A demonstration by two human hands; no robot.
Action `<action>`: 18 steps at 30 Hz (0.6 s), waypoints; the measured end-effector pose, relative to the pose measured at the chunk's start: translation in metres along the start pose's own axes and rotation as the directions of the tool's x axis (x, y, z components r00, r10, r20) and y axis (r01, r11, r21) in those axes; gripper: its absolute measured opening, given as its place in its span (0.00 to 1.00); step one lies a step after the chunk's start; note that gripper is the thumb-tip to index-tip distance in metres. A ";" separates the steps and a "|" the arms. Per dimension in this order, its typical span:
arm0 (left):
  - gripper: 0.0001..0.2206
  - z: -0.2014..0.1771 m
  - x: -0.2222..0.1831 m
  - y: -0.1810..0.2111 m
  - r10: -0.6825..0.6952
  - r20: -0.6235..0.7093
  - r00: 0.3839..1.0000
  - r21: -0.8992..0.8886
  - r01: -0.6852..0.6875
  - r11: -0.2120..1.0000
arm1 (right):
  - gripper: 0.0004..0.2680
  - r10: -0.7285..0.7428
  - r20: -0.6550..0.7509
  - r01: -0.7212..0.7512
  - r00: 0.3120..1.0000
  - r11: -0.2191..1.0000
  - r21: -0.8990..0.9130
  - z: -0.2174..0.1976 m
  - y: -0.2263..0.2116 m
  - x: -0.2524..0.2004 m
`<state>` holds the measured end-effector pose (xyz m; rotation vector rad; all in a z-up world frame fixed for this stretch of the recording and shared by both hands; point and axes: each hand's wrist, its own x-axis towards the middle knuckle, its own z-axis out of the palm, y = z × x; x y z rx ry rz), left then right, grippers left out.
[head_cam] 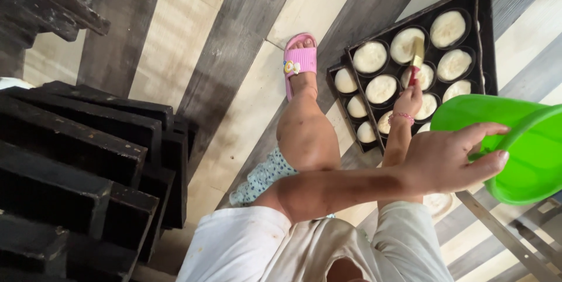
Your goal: The person sits on the floor of a bakery carrying a bucket, then sets it down and uses a pastry brush dipped from a green bowl of liquid to brush the tops of proofed dough buns arranged in black baking trays, working over the buns one tray at a time.
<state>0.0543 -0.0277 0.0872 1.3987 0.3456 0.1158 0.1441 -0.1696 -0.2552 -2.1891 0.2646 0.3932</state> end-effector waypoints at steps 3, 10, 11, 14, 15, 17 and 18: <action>0.29 0.001 -0.001 0.002 -0.049 0.001 0.999 -0.011 0.049 0.999 | 0.16 -0.038 -0.033 0.039 0.999 0.999 0.022 -0.002 0.003 0.004; 0.27 0.001 0.000 0.007 -0.008 -0.041 0.999 -0.009 0.008 1.000 | 0.15 -0.126 -0.008 0.125 0.992 0.989 -0.080 0.003 0.027 0.014; 0.26 0.001 -0.002 0.008 -0.010 -0.064 0.998 -0.003 0.009 1.000 | 0.14 -0.174 -0.013 0.171 0.985 0.979 -0.109 -0.001 0.030 0.006; 0.27 -0.001 -0.003 0.007 -0.016 0.002 1.000 0.009 0.016 1.000 | 0.13 -0.253 0.016 0.247 0.967 0.927 -0.284 -0.016 0.022 -0.021; 0.27 0.001 -0.001 0.004 -0.011 -0.003 1.000 0.010 0.011 1.000 | 0.13 -0.260 0.018 0.254 0.965 0.925 -0.283 -0.019 0.015 -0.020; 0.25 0.006 -0.002 -0.001 0.048 -0.084 0.995 0.035 -0.045 0.998 | 0.13 -0.218 -0.017 0.203 0.976 0.934 -0.293 -0.030 0.006 -0.027; 0.25 0.004 -0.003 0.001 0.042 -0.085 0.995 0.031 -0.039 0.999 | 0.13 -0.215 -0.014 0.201 0.977 0.933 -0.298 -0.038 0.011 -0.032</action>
